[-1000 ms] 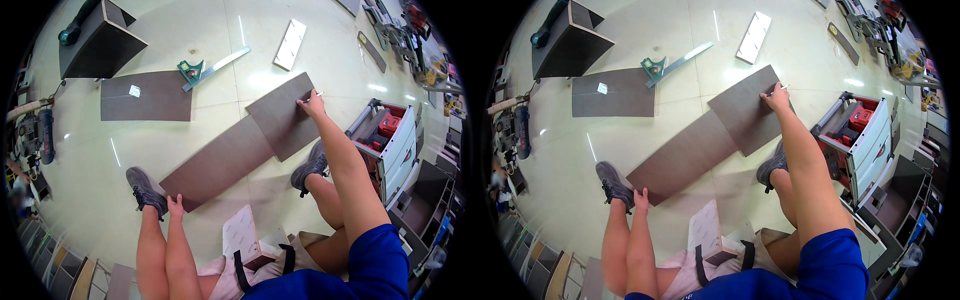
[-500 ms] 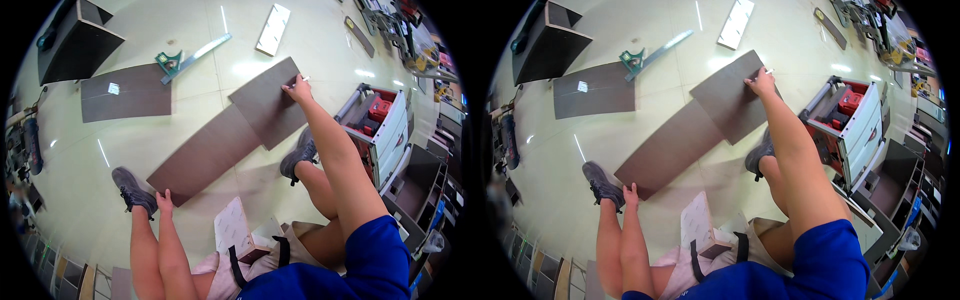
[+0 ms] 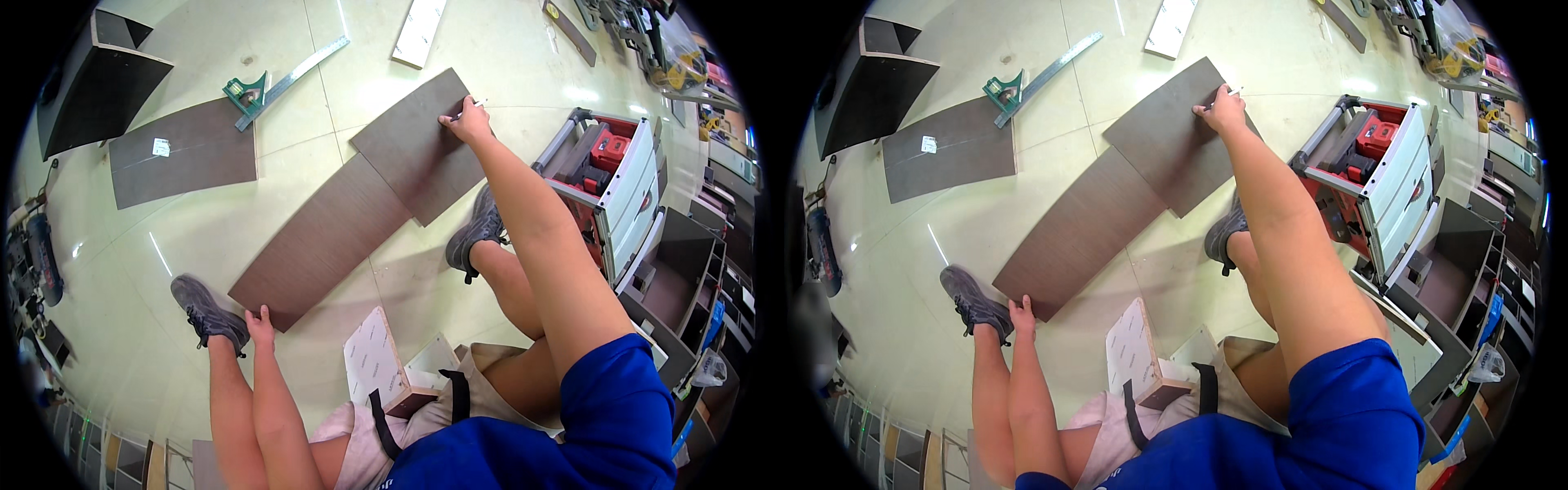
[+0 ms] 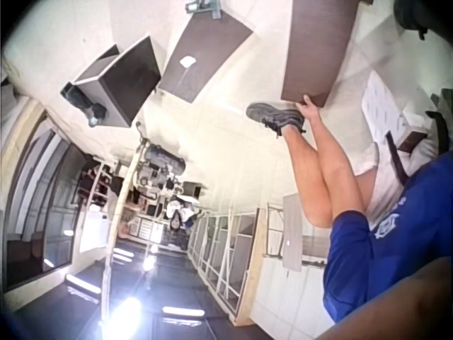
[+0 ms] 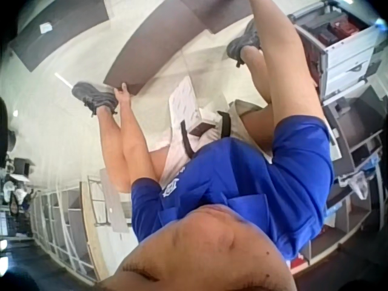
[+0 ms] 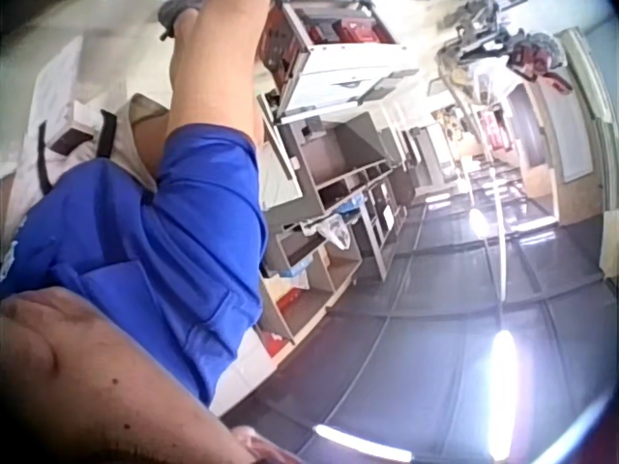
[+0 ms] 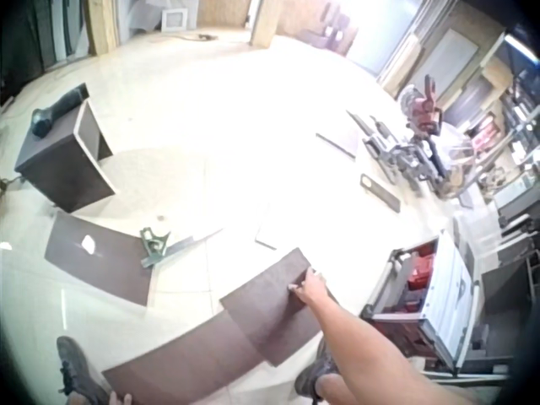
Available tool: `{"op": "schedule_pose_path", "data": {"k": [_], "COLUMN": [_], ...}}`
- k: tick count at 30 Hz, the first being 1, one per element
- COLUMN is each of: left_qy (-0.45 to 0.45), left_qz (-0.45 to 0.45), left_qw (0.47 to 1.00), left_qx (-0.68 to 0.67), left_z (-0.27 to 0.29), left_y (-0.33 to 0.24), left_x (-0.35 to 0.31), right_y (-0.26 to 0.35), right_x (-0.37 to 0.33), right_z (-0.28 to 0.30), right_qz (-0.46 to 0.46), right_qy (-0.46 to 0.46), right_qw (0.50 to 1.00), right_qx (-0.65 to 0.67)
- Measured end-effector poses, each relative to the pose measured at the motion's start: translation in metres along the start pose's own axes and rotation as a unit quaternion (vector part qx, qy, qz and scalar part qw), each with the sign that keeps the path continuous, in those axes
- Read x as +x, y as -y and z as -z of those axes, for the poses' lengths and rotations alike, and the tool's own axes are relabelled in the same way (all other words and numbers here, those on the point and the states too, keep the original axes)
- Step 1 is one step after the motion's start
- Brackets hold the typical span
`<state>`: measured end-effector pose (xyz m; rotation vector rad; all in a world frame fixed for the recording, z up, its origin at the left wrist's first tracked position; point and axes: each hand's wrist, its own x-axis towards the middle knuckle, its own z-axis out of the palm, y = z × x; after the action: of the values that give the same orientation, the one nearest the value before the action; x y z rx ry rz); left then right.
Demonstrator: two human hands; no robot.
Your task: The person sits on the floor and uses a combination square and a pencil to mark lines on several brown boards. They measure and mark multiple boards, repositioning them as needed to draw straight lines.
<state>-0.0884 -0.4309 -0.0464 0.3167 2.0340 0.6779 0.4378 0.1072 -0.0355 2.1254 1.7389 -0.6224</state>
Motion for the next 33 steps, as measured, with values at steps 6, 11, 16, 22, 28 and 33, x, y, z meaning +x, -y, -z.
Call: {"op": "schedule_pose_path", "data": {"k": [6,11,16,22,28,33], "left_qy": [-0.004,-0.012,-0.019,-0.045,-0.009,-0.017], "left_qz": [0.023,0.019,0.033,0.034,0.138,0.146], "left_qw": [0.999,1.0,0.999,0.995,0.99,0.989], "left_qx": [0.021,0.012,0.011,0.084,0.009,0.022], "left_z": [-0.001,-0.005,-0.006,-0.02,-0.014,-0.011], "left_y": [-0.002,-0.003,-0.007,-0.01,-0.026,-0.033], "left_x": [-0.002,-0.002,-0.006,-0.003,-0.002,-0.003], "right_y": [0.001,-0.003,0.001,-0.005,-0.001,0.002], "right_x": [-0.001,0.0,-0.003,0.0,-0.004,-0.002], "right_z": [-0.001,-0.005,0.001,0.007,0.005,0.004], "right_qz": [-0.006,0.017,-0.002,-0.009,-0.017,-0.009], "right_qy": [0.003,-0.059,-0.02,-0.001,0.002,-0.01], "right_qw": [1.0,0.998,1.0,1.0,1.0,1.0], "right_qx": [-0.001,-0.017,-0.005,-0.003,-0.004,-0.015]}}
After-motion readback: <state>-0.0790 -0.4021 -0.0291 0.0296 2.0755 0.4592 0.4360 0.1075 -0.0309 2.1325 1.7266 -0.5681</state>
